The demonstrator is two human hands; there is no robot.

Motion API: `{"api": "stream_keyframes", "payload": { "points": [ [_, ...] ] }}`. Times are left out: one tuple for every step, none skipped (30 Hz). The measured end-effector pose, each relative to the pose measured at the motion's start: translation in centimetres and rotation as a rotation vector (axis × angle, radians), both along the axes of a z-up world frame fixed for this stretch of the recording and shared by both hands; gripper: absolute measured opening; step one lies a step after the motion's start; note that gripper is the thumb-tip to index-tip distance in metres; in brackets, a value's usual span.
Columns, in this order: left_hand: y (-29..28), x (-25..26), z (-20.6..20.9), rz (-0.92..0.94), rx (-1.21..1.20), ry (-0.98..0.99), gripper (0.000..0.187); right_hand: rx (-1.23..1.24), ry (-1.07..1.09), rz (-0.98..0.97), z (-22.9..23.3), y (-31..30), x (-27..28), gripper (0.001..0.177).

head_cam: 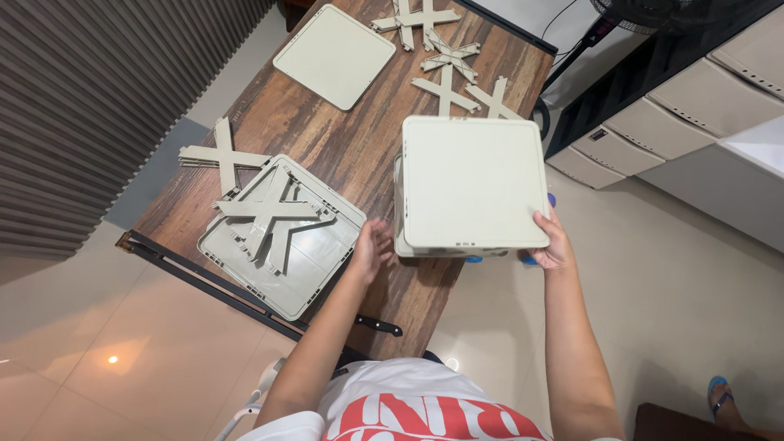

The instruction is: The person assembles a white plastic folding stool by inserting X-shaped leg supports into slots on the seat panels. They use a knife to pry open a slot on one panel to fit a leg support. The person handles multiple leg supports and seat panels on a wooden table.

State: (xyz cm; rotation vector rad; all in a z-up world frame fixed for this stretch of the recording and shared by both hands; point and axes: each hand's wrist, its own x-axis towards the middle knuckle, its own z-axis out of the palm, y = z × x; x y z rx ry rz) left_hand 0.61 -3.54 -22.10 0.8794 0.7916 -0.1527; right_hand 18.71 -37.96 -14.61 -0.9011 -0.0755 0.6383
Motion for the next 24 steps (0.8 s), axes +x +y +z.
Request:
{"api": "stream_keyframes", "payload": {
  "points": [
    [0.1,0.1,1.5,-0.028,0.045,0.006,0.091,0.022,0.002,0.019,-0.7,-0.2,0.0,0.070],
    [0.1,0.1,3.0,-0.056,0.090,0.012,0.095,-0.025,0.004,0.037,-1.3,-0.4,0.0,0.072],
    [0.1,0.1,4.4,-0.087,0.134,0.017,0.100,-0.071,0.004,0.052,-1.8,-0.4,-0.1,0.073],
    [0.0,0.1,5.6,-0.100,0.160,-0.008,0.099,-0.117,0.005,0.067,-2.2,-0.2,-0.1,0.075],
    [-0.1,0.3,6.7,-0.120,0.187,-0.035,0.098,-0.132,0.027,0.064,-2.5,-0.1,-0.2,0.075],
    [-0.1,0.4,7.6,-0.140,0.215,-0.062,0.099,-0.146,0.048,0.060,-2.7,0.2,-0.2,0.075],
    [-0.1,0.5,8.3,-0.148,0.249,-0.063,0.098,-0.164,0.072,0.058,-2.9,0.4,-0.3,0.076],
    [0.0,0.6,8.7,-0.155,0.283,-0.064,0.097,-0.178,0.091,0.047,-2.9,0.5,-0.5,0.073],
    [0.1,0.7,8.9,-0.162,0.318,-0.065,0.097,-0.193,0.110,0.038,-3.0,0.7,-0.6,0.071],
    [0.1,0.9,8.8,-0.165,0.318,-0.061,0.096,-0.207,0.128,0.029,-3.1,0.8,-0.8,0.068],
    [0.1,1.1,8.5,-0.166,0.318,-0.057,0.095,-0.251,0.140,0.027,-3.2,0.8,-1.0,0.065],
    [0.2,1.2,7.9,-0.167,0.318,-0.052,0.095,-0.294,0.151,0.025,-3.3,0.7,-1.1,0.061],
    [0.2,1.5,7.1,-0.154,0.343,-0.107,0.094,-0.340,0.163,0.025,-3.5,0.6,-1.1,0.058],
    [0.2,1.9,6.2,-0.140,0.368,-0.163,0.094,-0.395,0.164,0.025,-3.7,0.5,-1.1,0.057],
    [0.3,2.2,5.2,-0.127,0.394,-0.220,0.094,-0.450,0.164,0.024,-3.9,0.2,-0.9,0.055],
    [0.4,2.3,4.2,-0.127,0.384,-0.203,0.094,-0.505,0.164,0.023,-4.2,-0.1,-0.7,0.054],
    [0.5,2.6,3.2,-0.127,0.374,-0.186,0.095,-0.492,0.127,0.008,-4.6,-0.2,-0.4,0.052],
    [0.7,2.9,2.3,-0.128,0.365,-0.170,0.095,-0.479,0.091,-0.007,-5.1,-0.3,0.1,0.050],
    [0.9,3.2,1.5,-0.141,0.379,-0.190,0.096,-0.467,0.057,-0.021,-5.7,-0.3,0.4,0.048],
    [1.2,3.5,0.9,-0.155,0.393,-0.210,0.097,-0.502,-0.012,-0.066,-6.3,-0.4,0.8,0.046],
    [1.6,3.8,0.5,-0.167,0.408,-0.231,0.099,-0.536,-0.083,-0.110,-7.0,-0.3,1.4,0.044],
    [2.0,3.7,0.2,-0.182,0.422,-0.194,0.098,-0.569,-0.154,-0.155,-7.7,-0.2,1.8,0.043],
    [2.4,3.5,0.2,-0.197,0.432,-0.156,0.098,-0.636,-0.210,-0.171,-8.3,-0.2,2.3,0.041],
    [2.8,3.2,0.2,-0.212,0.443,-0.119,0.098,-0.702,-0.266,-0.188,-8.7,-0.2,2.7,0.039]
  ]
}}
